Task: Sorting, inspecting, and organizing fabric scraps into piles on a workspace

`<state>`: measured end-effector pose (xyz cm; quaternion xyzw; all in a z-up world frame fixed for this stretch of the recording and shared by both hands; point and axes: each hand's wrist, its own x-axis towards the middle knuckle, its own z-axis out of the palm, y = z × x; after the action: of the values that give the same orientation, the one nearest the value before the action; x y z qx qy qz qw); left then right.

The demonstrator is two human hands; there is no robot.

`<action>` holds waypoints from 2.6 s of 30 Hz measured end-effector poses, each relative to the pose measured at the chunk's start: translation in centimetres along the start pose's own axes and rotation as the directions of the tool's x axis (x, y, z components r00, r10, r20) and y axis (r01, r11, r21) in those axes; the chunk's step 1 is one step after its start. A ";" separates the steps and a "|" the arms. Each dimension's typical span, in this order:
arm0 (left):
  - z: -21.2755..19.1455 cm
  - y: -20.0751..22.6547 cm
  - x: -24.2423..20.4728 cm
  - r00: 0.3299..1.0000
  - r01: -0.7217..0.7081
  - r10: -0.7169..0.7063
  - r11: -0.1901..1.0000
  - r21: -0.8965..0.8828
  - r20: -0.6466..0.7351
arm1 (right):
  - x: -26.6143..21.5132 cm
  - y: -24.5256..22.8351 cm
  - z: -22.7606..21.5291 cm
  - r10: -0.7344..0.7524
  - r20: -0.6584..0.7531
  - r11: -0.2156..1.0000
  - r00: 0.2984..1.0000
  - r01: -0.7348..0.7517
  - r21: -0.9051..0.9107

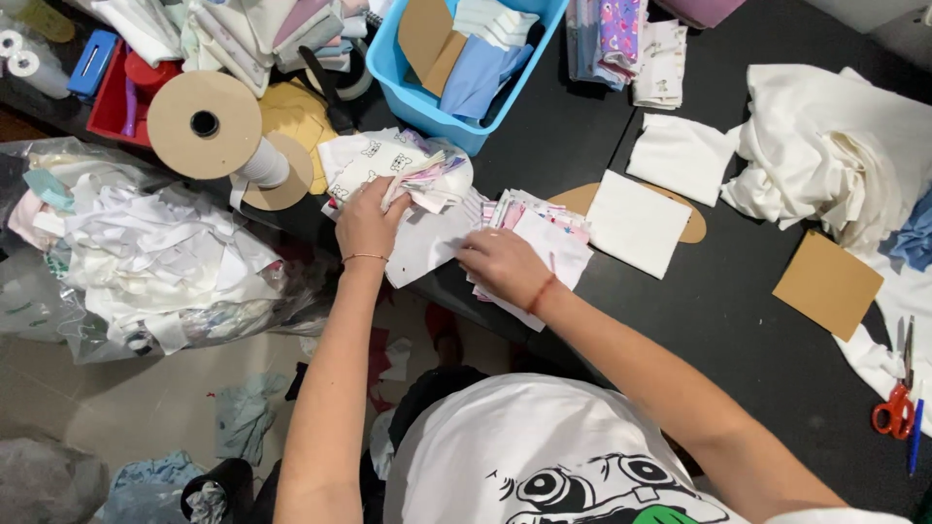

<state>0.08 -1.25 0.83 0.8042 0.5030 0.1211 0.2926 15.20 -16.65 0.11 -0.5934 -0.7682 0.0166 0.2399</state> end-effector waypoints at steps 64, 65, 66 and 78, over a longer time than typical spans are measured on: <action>2.9 1.7 -5.3 0.905 -0.267 0.389 0.837 0.478 -0.174 | -22.1 5.6 -11.9 0.969 0.186 0.164 0.162 -0.986 0.007; 3.1 1.8 -5.3 0.900 -0.244 0.389 0.823 0.513 -0.196 | -22.1 5.7 -12.0 0.967 0.207 0.151 0.149 -0.988 0.005; 3.3 1.8 -5.4 0.895 -0.220 0.391 0.808 0.547 -0.217 | -22.0 5.7 -12.0 0.964 0.228 0.138 0.136 -0.990 0.004; 0.8 2.8 -4.2 1.000 0.010 -0.004 0.973 0.233 -0.025 | -22.0 5.7 -12.1 0.964 0.241 0.115 0.113 -0.993 0.008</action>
<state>0.54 -6.15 2.24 0.8296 0.5201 0.0700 0.1908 28.97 -38.32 1.36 -0.9254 -0.1975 0.2871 0.1489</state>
